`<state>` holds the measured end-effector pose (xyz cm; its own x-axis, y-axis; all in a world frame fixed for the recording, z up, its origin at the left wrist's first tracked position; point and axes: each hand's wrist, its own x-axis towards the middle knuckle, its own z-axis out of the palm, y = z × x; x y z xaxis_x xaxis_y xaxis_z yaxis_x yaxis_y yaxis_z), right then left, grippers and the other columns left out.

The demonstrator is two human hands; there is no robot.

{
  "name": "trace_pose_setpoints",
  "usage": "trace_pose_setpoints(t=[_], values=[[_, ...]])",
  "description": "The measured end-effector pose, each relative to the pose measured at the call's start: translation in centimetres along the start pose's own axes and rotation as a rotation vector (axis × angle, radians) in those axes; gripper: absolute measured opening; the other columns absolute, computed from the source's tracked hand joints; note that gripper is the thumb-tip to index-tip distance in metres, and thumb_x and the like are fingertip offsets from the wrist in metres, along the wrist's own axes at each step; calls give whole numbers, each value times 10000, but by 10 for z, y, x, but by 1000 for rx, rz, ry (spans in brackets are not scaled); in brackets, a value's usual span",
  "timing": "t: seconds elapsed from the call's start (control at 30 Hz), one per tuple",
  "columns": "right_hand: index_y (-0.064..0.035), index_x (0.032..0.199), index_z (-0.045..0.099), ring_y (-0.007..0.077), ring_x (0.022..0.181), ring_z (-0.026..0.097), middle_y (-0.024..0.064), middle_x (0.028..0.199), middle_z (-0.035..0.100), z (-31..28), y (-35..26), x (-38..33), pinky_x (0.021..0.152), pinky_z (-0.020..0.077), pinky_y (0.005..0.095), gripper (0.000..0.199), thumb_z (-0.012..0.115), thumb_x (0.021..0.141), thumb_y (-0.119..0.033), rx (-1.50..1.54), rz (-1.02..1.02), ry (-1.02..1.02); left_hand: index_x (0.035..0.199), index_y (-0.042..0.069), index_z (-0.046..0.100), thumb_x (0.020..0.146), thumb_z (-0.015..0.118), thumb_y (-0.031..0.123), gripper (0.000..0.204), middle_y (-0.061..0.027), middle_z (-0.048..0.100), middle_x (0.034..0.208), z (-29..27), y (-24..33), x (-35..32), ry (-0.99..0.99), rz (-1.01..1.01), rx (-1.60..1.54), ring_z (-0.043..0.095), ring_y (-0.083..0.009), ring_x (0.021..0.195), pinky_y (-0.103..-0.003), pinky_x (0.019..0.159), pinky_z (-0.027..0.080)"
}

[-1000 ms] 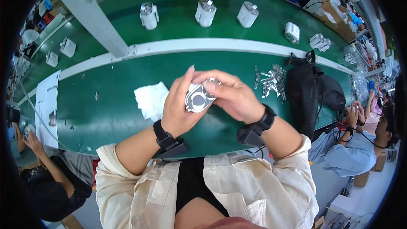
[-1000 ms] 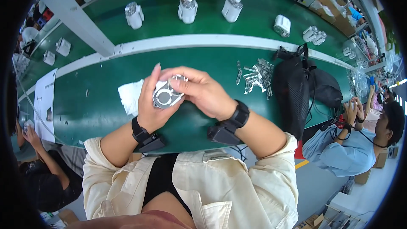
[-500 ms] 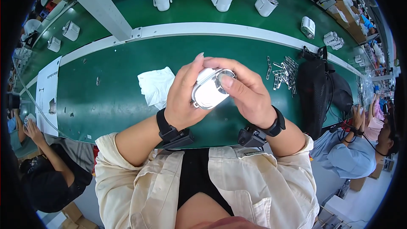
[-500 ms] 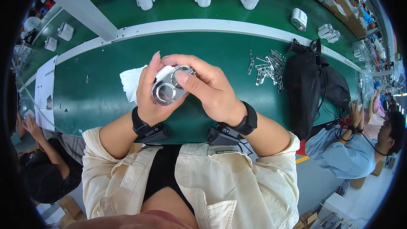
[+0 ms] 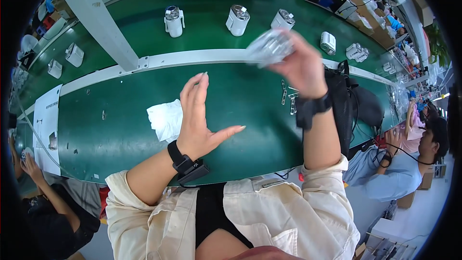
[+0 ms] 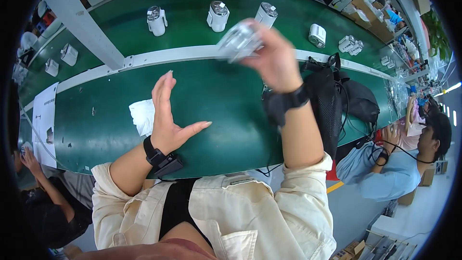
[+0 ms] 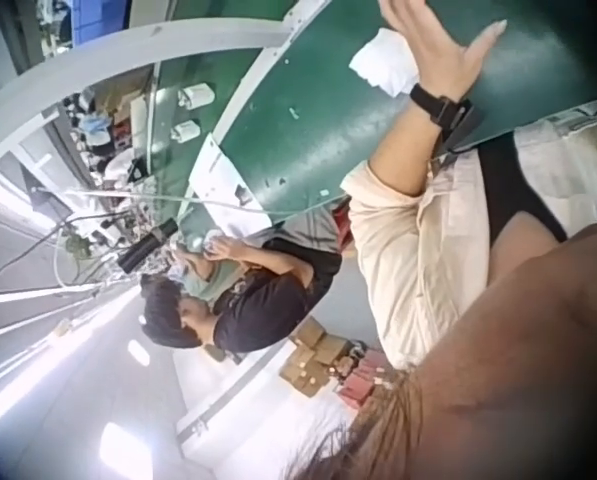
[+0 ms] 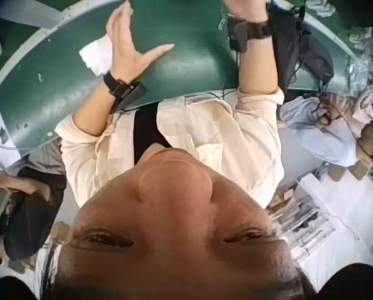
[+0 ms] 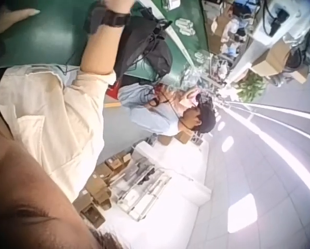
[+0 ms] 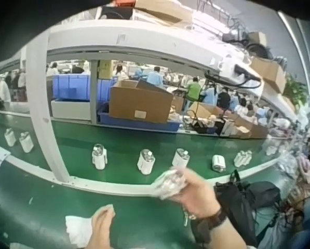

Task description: The person picks up a white device, presses a small component into its top, and places it back on the conveyor belt, repeating this process for several more devices.

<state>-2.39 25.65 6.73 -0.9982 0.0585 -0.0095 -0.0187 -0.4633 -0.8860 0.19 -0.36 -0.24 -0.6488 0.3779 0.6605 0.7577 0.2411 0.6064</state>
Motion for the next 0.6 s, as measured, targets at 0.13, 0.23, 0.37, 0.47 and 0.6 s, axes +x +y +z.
trace_pose_setpoints(t=[0.13, 0.23, 0.37, 0.47, 0.6], values=[[-17, 1201, 509, 394, 1117, 556, 167, 1234, 561, -104, -56, 72, 907, 451, 628, 353, 414, 987, -280, 108, -287, 618, 1441, -21, 241, 683, 834, 293, 1012, -217, 373, 1371, 5, 3, 3, -16, -51, -56, 322, -382, 1280, -467, 1029, 339], [10, 1163, 557, 379, 1117, 567, 171, 1164, 608, -143, -50, 104, 952, 421, 592, 402, 428, 969, -317, -41, -269, 789, 1438, -20, 248, 699, 823, 299, 990, -215, 386, 1359, 3, 1, 3, -9, -87, -49, 332, -378, 1272, -464, 1024, 345], [-43, 1147, 629, 425, 1122, 547, 187, 1213, 599, -161, -39, 130, 980, 408, 513, 479, 449, 934, -433, -967, -96, 981, 1434, -19, 258, 718, 808, 295, 955, -217, 399, 1341, 6, -1, 3, -1, -116, -58, 339, -376, 1263, -462, 1021, 347], [-69, 1139, 666, 448, 1125, 536, 196, 1238, 594, -176, -35, 140, 994, 401, 473, 519, 459, 916, -490, -1432, 0, 1050, 1430, -18, 268, 730, 797, 294, 931, -219, 407, 1329, 6, -4, 3, 5, -121, -72, 343, -374, 1257, -461, 1020, 349], [-132, 1155, 669, 398, 1222, 481, 155, 1255, 600, -160, -39, 149, 1053, 322, 484, 542, 525, 860, -563, -1721, -413, 1112, 1448, 8, 241, 731, 800, 245, 940, -220, 304, 1383, 4, -7, 2, 1, -83, -16, 374, -340, 1260, -440, 1029, 383]])
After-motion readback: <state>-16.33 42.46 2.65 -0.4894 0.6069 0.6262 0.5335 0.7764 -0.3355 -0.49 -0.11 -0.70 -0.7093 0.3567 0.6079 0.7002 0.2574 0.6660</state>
